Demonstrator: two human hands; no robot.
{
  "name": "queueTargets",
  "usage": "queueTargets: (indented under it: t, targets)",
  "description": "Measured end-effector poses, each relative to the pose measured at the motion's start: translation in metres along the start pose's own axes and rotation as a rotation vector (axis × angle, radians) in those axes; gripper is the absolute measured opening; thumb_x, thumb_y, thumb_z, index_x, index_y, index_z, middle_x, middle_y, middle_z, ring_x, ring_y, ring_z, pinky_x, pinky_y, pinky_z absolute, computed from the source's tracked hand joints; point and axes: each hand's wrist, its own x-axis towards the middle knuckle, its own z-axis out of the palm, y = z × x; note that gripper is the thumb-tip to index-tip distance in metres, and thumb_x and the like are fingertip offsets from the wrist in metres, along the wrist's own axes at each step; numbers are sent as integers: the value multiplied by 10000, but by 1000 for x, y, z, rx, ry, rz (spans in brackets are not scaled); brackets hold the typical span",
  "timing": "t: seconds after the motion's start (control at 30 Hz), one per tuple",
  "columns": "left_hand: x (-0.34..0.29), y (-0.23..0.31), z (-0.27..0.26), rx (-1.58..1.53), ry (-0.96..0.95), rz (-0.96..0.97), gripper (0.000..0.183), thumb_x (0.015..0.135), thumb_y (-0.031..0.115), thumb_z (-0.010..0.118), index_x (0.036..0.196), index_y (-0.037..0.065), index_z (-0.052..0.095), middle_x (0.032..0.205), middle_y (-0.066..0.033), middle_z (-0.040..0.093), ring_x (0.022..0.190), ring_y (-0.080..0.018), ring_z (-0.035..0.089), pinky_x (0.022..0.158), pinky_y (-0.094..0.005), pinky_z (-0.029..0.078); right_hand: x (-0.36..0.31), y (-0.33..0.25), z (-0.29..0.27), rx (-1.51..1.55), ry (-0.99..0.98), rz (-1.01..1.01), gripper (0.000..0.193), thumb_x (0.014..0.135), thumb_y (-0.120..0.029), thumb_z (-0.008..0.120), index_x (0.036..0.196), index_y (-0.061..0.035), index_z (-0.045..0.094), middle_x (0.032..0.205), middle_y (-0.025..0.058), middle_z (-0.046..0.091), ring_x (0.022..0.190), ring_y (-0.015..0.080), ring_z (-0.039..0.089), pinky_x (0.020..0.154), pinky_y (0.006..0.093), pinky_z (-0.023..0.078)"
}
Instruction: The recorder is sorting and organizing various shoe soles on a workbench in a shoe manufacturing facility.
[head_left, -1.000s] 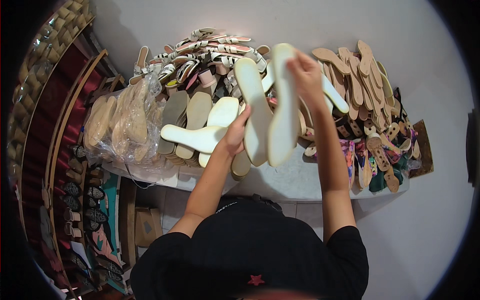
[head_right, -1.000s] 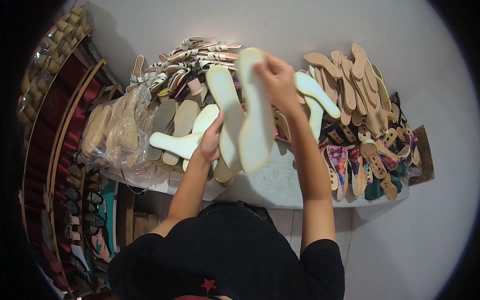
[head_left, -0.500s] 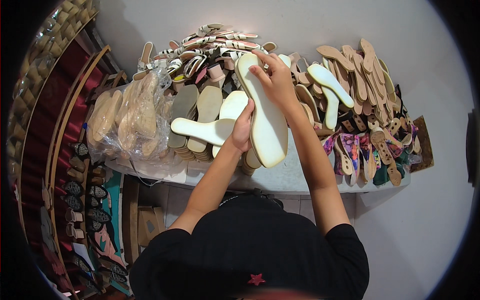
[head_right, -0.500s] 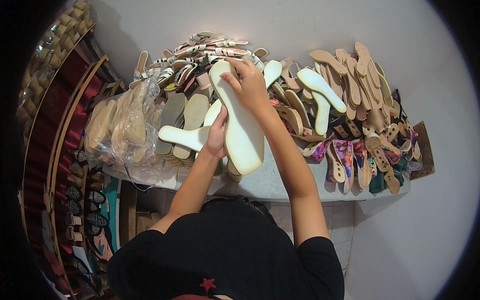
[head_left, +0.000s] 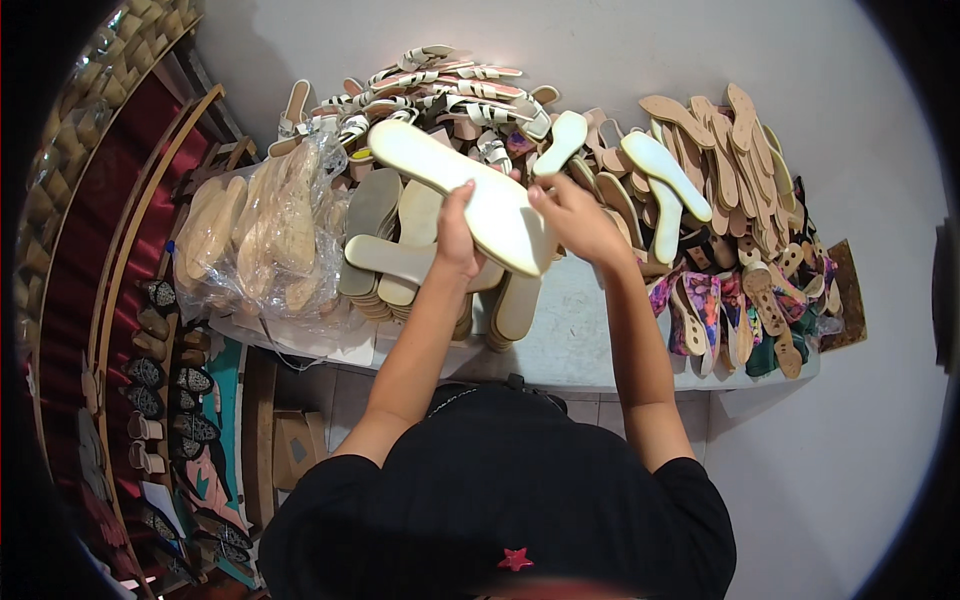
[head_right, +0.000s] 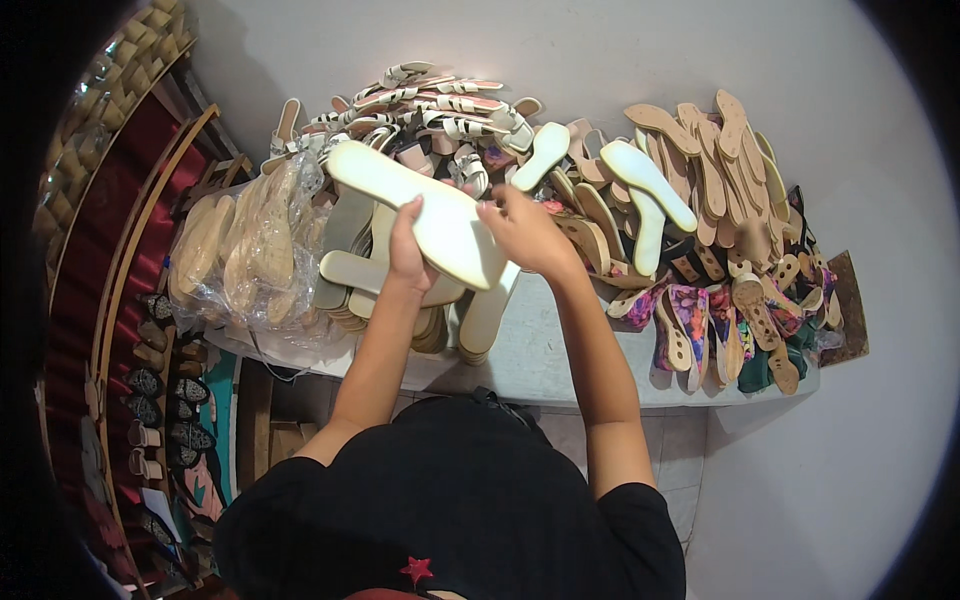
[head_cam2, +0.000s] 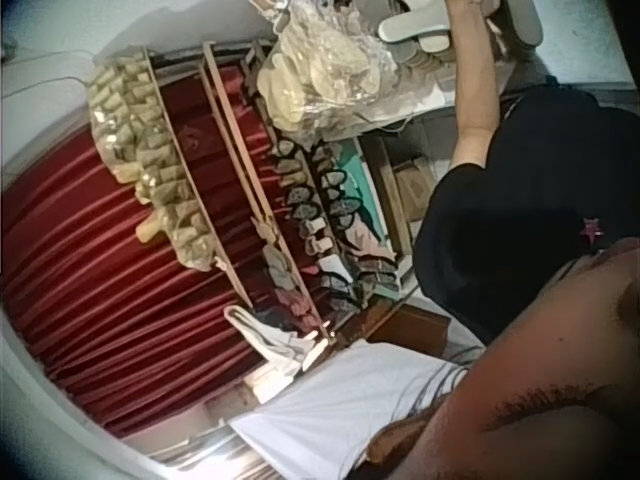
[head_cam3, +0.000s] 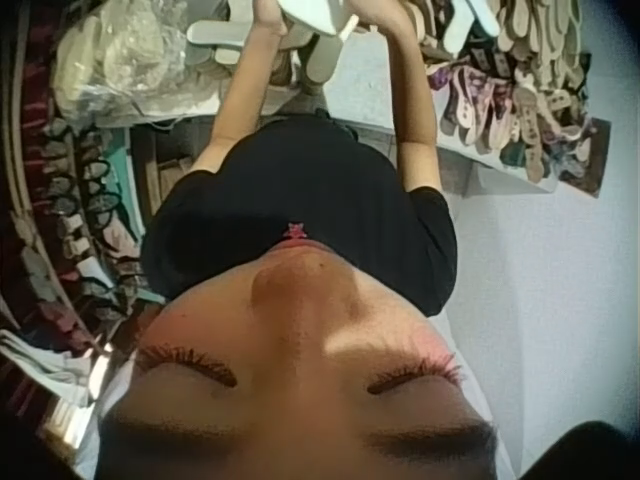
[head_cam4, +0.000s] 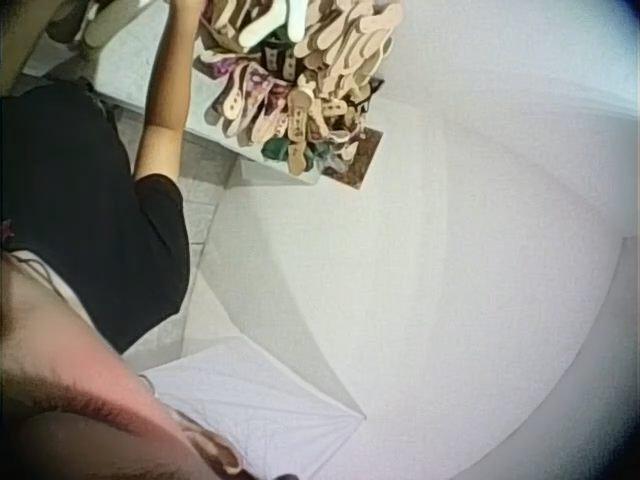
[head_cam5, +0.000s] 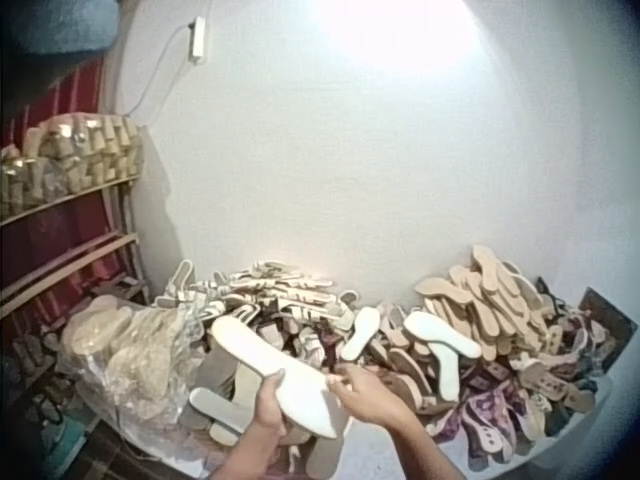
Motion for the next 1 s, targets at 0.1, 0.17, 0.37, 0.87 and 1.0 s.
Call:
queueTargets:
  t: [0.1, 0.17, 0.37, 0.87, 1.0]
  targets:
    - [15, 4, -12, 8, 28, 92, 396, 890, 251, 403, 1239, 65, 377, 1187, -166, 505, 1070, -267, 514, 922, -399, 418, -2, -6, 3, 71, -311, 226, 423, 913, -245, 497, 1177, 86, 482, 1008, 148, 602, 844, 136, 584, 722, 276, 469]
    - [21, 10, -16, 84, 69, 148, 376, 890, 260, 428, 1210, 67, 393, 1141, -153, 527, 1046, -256, 523, 892, -390, 433, 8, 10, 14, 438, -266, 203, 354, 889, -230, 519, 1070, 72, 548, 860, 82, 601, 762, 113, 547, 689, 268, 457]
    - [38, 66, -80, 459, 457, 217, 396, 863, 222, 564, 1179, 89, 368, 984, -70, 571, 805, -173, 579, 647, -296, 482, 38, 54, 20, 294, -200, 224, 371, 891, -223, 506, 1124, 63, 536, 928, 102, 618, 828, 136, 556, 762, 280, 442]
    - [34, 103, -146, 1617, 333, -54, 445, 708, 224, 696, 1025, -70, 590, 955, -205, 640, 885, -305, 621, 817, -354, 457, 13, 63, 51, -182, -285, 11, 987, 574, -227, 720, 1362, 53, 195, 1285, 300, 252, 1224, 439, 318, 1032, 381, 304]
    - [32, 101, -144, 1681, 357, -34, 445, 711, 233, 699, 1029, -61, 594, 972, -212, 635, 899, -314, 616, 812, -363, 461, 12, 57, 49, -250, -343, -53, 1003, 559, -162, 700, 1357, 93, 148, 1286, 307, 254, 1221, 440, 321, 1030, 372, 312]
